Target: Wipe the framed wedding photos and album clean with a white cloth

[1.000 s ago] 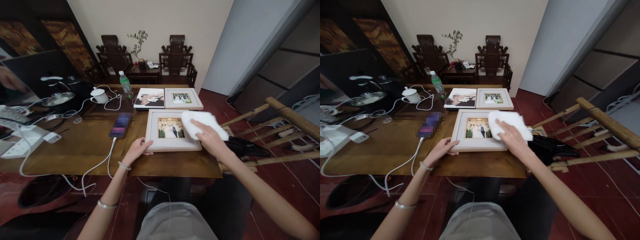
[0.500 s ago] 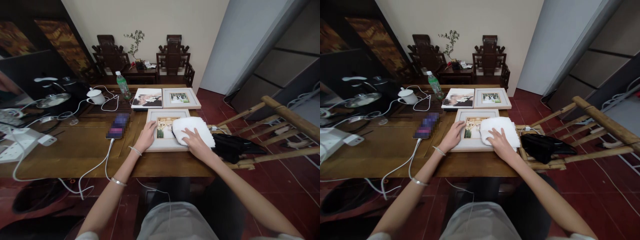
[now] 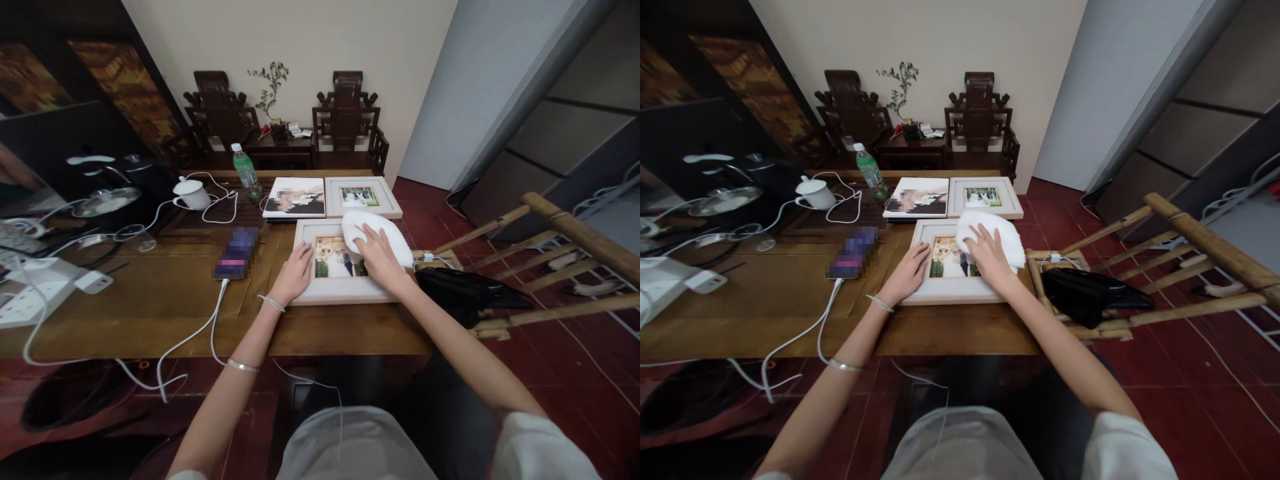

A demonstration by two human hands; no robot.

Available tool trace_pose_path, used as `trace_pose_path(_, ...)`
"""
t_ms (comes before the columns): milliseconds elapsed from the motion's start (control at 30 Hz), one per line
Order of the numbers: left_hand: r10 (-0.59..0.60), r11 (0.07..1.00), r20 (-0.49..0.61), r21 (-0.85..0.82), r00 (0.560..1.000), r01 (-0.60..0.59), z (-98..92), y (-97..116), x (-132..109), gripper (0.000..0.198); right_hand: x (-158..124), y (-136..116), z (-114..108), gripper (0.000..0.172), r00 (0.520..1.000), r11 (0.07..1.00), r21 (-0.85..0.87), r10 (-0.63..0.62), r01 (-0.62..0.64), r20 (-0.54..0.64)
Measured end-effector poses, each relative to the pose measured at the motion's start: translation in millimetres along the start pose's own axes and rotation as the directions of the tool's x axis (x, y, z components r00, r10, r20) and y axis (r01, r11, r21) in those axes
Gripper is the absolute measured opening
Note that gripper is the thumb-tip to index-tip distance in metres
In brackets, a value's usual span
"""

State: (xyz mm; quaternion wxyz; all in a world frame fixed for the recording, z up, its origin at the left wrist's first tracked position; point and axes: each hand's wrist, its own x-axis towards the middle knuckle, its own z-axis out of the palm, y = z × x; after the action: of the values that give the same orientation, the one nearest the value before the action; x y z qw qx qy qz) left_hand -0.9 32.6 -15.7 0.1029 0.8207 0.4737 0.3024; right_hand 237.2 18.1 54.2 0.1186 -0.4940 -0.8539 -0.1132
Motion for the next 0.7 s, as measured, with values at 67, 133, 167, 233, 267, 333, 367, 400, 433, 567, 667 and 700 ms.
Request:
trace_pose_path(67, 0.007, 1.000, -0.014, -0.025, 1.000, -0.007, 0.9, -3, 0, 0.041, 34, -5, 6, 0.045, 0.995, 0.997, -0.036, -0.073, 0.071, -0.070)
trace_pose_path(133, 0.026, 0.999, -0.019, -0.039, 0.999, -0.027, 0.7, -5, 1, 0.046, 64, -16, 16, 0.032, 0.977, 0.979, -0.068, -0.200, 0.195, -0.072)
trace_pose_path(167, 0.042, 0.998, -0.018, -0.043, 0.999, -0.043, 0.4, -6, 1, 0.049, 77, -21, 21, 0.029, 0.965, 0.964, -0.082, -0.256, 0.251, -0.050)
trace_pose_path(233, 0.075, 0.996, -0.017, -0.048, 0.997, -0.075, -0.3, -7, 1, 0.054, 92, -31, 32, 0.026, 0.951, 0.947, -0.094, -0.307, 0.308, 0.024)
trace_pose_path(267, 0.085, 0.995, -0.020, -0.051, 0.996, -0.086, -0.6, -8, 1, 0.055, 96, -34, 36, 0.027, 0.950, 0.945, -0.095, -0.308, 0.312, 0.060)
trace_pose_path(333, 0.089, 0.994, -0.029, -0.059, 0.996, -0.090, -0.5, -8, 0, 0.058, 95, -32, 40, 0.028, 0.956, 0.954, -0.089, -0.277, 0.286, 0.100)
trace_pose_path(367, 0.087, 0.994, -0.034, -0.063, 0.996, -0.089, -0.2, -8, 0, 0.059, 92, -29, 41, 0.028, 0.961, 0.960, -0.084, -0.258, 0.267, 0.102)
trace_pose_path(400, 0.086, 0.994, -0.038, -0.068, 0.996, -0.088, 0.3, -9, -1, 0.059, 87, -23, 39, 0.028, 0.967, 0.966, -0.082, -0.237, 0.245, 0.097)
trace_pose_path(433, 0.084, 0.993, -0.042, -0.075, 0.996, -0.087, 0.7, -9, -1, 0.059, 81, -15, 37, 0.028, 0.973, 0.972, -0.083, -0.212, 0.220, 0.095)
trace_pose_path(567, 0.079, 0.992, -0.063, -0.092, 0.995, -0.084, 2.3, -10, -2, 0.057, 56, 24, 19, 0.033, 0.986, 0.986, -0.119, -0.103, 0.119, 0.129)
trace_pose_path(667, 0.062, 0.994, -0.073, -0.088, 0.995, -0.068, 3.0, -9, -2, 0.056, 36, 47, 6, 0.039, 0.984, 0.984, -0.171, -0.025, 0.056, 0.178)
trace_pose_path(700, 0.052, 0.995, -0.074, -0.087, 0.996, -0.058, 3.2, -8, -2, 0.056, 29, 51, 2, 0.040, 0.981, 0.981, -0.185, -0.015, 0.052, 0.194)
